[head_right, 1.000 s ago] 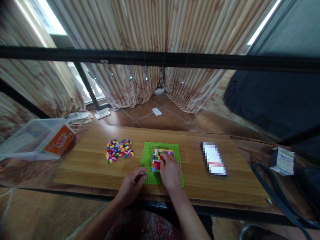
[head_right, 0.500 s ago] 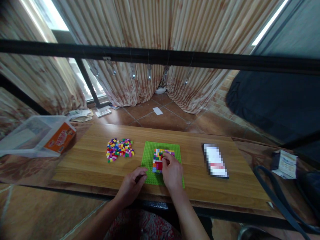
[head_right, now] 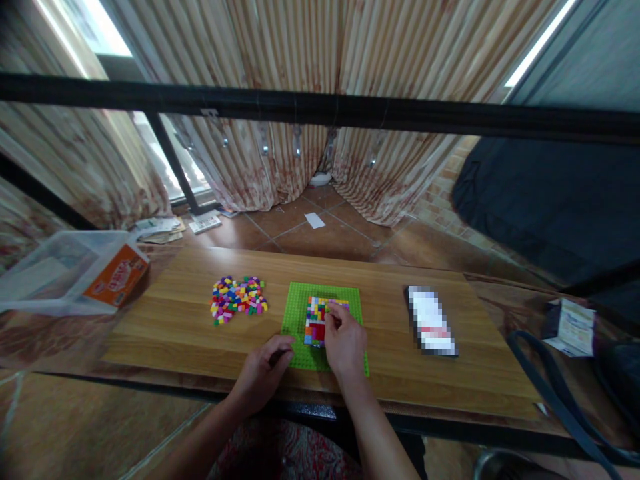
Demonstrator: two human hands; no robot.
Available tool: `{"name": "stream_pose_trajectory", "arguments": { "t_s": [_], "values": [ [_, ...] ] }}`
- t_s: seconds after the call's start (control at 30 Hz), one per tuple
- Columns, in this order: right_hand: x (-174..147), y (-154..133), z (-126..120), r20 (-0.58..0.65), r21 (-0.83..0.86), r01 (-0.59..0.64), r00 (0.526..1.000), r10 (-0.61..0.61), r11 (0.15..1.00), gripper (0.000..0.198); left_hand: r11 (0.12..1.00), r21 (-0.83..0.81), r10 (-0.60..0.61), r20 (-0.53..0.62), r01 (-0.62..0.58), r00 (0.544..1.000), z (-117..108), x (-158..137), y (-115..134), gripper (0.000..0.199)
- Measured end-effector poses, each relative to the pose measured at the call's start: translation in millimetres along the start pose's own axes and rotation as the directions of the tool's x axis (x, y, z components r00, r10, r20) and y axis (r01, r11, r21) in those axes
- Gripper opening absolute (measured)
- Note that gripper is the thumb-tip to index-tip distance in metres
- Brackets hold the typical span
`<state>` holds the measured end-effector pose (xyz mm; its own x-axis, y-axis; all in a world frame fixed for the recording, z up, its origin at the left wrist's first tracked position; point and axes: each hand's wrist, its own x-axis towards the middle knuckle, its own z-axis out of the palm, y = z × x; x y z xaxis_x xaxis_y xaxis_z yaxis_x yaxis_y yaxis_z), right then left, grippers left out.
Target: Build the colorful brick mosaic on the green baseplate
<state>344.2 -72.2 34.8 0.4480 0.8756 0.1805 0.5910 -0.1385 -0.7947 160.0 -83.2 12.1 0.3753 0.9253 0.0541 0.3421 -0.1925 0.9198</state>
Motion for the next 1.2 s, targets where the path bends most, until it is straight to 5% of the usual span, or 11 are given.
{"name": "stream_pose_trajectory", "arguments": {
  "t_s": [0.47,1.2],
  "values": [
    [1.2,-4.2,4.7,-0.051,-0.127,-0.027,0.999,0.020,0.992,0.029,1.000,-0.005,-0.018,-0.011,0.018,1.000,0.0,0.2,0.8,0.019],
    [1.8,-4.1,3.9,-0.040,-0.058,-0.051,0.998,0.049,0.997,0.031,1.000,-0.013,-0.021,0.002,0.021,1.000,-0.3,0.0,0.3,0.018]
  ]
}}
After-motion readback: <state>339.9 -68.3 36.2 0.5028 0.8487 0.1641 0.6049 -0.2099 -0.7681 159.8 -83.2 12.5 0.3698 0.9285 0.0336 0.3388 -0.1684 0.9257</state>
